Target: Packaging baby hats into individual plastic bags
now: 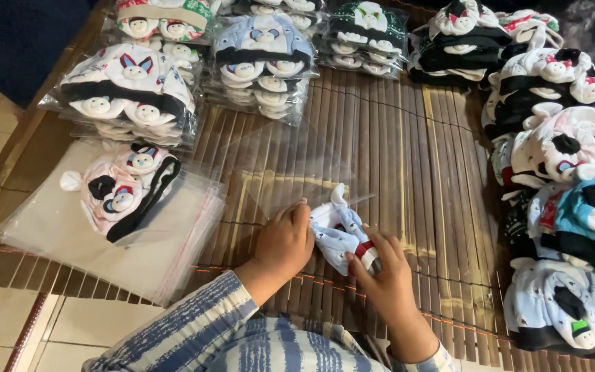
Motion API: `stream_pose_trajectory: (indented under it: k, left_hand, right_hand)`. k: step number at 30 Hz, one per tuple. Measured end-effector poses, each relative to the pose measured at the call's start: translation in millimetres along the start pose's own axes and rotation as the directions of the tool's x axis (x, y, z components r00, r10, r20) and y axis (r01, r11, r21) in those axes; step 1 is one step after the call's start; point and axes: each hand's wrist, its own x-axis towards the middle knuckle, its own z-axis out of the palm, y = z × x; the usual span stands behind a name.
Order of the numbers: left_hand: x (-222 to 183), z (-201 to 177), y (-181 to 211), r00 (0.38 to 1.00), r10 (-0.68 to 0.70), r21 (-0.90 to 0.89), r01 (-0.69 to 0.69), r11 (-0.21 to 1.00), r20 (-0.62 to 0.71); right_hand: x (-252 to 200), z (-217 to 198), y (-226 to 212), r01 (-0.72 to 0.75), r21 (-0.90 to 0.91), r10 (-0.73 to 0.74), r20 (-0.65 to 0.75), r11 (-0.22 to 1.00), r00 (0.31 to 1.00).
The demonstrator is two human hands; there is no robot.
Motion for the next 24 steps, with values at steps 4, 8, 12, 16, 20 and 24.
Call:
stream_pose_trajectory:
  k: [4, 8, 12, 16, 20, 24]
  left_hand:
    - [3, 7, 1, 0.998, -0.024, 0.051, 0.021, 0.998, 0.054]
    - [8, 12, 9, 0.997, 0.045, 0.069, -0.05, 0.996, 0.067]
    - [11, 13, 20, 0.99, 0.138, 0.0, -0.138, 0.99, 0.026]
    - [12, 7, 34, 0.977, 0.211, -0.053, -0.209, 0.976, 0.022]
    - [9, -2, 52, 0.95, 0.31, -0.138, -0.305, 0.942, 0.016]
    - [6, -6, 64, 0.935, 0.351, -0.194, -0.352, 0.916, -0.039]
  right_hand:
    - [-1, 5, 2, 0.006, -0.016, -0.006, -0.014, 1.0, 1.0]
    - [-2, 9, 3, 0.036, -0.07, -0.044, -0.107, 0.997, 0.993]
    - [-3, 10, 0, 0.023, -0.135, -0.053, -0.224, 0.991, 0.973]
    - [-8, 14, 7, 0.013, -0.198, -0.064, -0.256, 0.98, 0.965]
    - [-14, 18, 16, 0.071, -0.197, -0.128, -0.295, 0.978, 0.947]
    - [-27, 37, 47, -0.028, 0.119, 0.075, -0.41, 0.993, 0.909]
